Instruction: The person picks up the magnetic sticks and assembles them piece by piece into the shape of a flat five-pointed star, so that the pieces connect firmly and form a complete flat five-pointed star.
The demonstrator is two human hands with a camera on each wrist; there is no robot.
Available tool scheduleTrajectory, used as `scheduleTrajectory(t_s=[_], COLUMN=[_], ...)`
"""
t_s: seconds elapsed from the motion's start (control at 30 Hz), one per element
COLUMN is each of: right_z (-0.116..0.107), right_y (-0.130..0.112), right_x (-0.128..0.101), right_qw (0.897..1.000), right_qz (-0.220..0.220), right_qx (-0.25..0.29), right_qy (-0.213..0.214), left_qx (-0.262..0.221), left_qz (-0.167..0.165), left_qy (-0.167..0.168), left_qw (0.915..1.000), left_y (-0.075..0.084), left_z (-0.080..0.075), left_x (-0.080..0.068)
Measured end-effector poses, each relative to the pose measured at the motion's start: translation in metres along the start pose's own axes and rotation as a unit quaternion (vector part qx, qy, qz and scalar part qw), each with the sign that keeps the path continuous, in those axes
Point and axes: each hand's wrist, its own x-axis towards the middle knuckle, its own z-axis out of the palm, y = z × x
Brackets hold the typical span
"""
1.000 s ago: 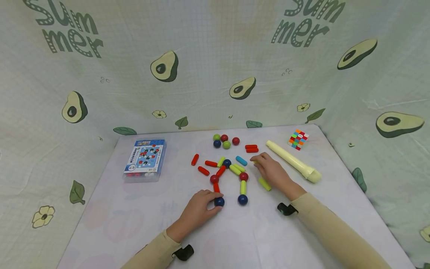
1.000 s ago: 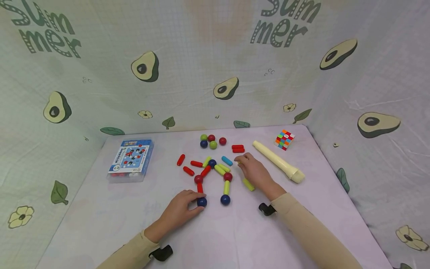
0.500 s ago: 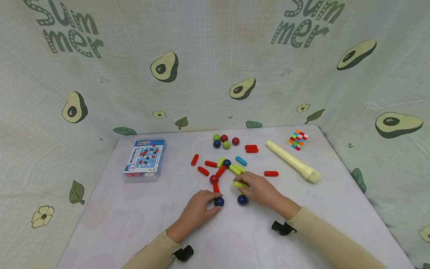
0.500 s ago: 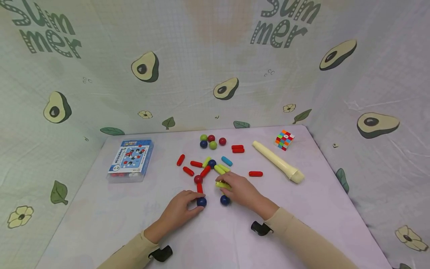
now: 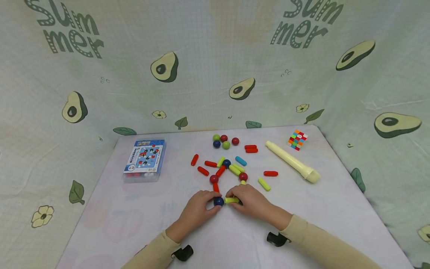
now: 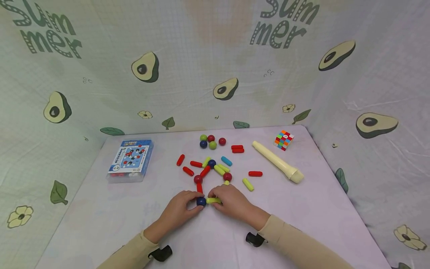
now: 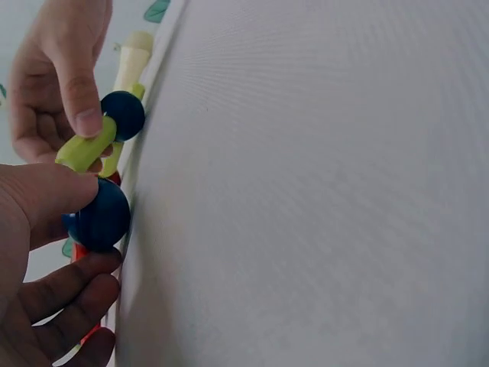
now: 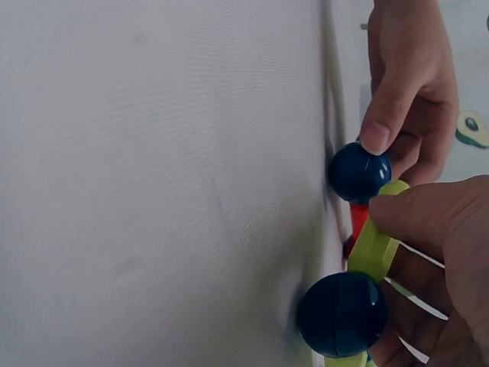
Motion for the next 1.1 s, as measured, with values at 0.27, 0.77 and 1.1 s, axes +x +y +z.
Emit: scheduleTrajectory(t_s=[0.27, 0.77, 1.1], right_z=[0.006, -0.002, -0.01], right_y=[0.003, 0.011, 0.041], right_x=[0.001, -0.007, -0.004], right_qw=[0.999, 0.998, 0.961], right_qz=[-0.017, 0.045, 0.218], right_qx=[-0.049, 0.003, 0.13], right_qy=[-0.013, 0.051, 0.111], left_qx=[0.002, 0.001, -0.048], left_qz=[-0.001, 0.001, -0.085], left_qy=[-0.001, 0.009, 0.083], left_qw=[1.0, 1.0, 0.9917], left_y=[0.001, 0.001, -0.014], left_z=[0.0, 0.0, 0.001], left_x=[0.001, 0.001, 0.02])
